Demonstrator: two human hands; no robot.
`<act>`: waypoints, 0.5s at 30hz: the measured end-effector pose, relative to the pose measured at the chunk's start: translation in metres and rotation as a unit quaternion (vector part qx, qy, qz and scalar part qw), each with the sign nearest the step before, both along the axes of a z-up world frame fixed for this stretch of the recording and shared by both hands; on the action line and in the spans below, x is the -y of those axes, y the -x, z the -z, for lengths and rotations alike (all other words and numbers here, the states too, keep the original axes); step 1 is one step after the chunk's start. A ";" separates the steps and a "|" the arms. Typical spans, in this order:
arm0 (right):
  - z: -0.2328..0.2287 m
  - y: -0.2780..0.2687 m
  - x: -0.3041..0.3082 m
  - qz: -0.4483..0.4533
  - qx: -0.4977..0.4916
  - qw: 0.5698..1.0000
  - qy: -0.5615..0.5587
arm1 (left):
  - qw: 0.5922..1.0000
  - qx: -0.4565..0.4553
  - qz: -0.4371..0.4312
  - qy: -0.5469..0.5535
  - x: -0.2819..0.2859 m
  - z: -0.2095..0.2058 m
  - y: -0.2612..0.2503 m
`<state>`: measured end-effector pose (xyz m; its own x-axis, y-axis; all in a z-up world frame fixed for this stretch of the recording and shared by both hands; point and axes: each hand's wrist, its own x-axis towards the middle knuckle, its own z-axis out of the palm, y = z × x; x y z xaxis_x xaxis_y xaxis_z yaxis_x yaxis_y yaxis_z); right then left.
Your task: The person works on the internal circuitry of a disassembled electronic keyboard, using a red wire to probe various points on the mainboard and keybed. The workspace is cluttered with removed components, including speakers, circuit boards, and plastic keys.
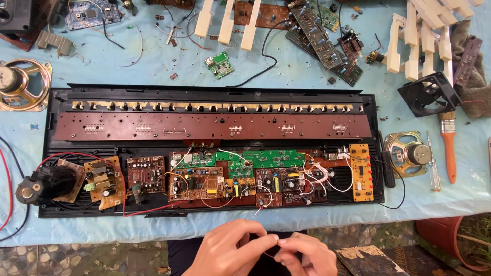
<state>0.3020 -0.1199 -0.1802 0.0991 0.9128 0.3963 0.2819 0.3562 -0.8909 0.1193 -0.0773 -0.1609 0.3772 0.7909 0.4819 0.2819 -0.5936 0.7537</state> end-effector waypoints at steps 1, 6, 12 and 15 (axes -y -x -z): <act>0.000 -0.002 -0.004 0.000 0.000 1.000 -0.001 | 1.000 0.000 0.000 -0.001 0.000 0.000 0.001; 0.000 -0.020 -0.006 -0.043 0.142 0.989 -0.004 | 0.999 0.016 -0.036 0.009 0.007 0.010 0.005; -0.016 0.006 -0.009 0.011 0.145 0.987 0.063 | 0.999 0.003 -0.036 0.024 0.007 0.013 0.009; -0.027 0.012 -0.014 0.013 0.115 0.992 0.056 | 1.000 0.008 -0.002 0.022 0.006 0.004 0.009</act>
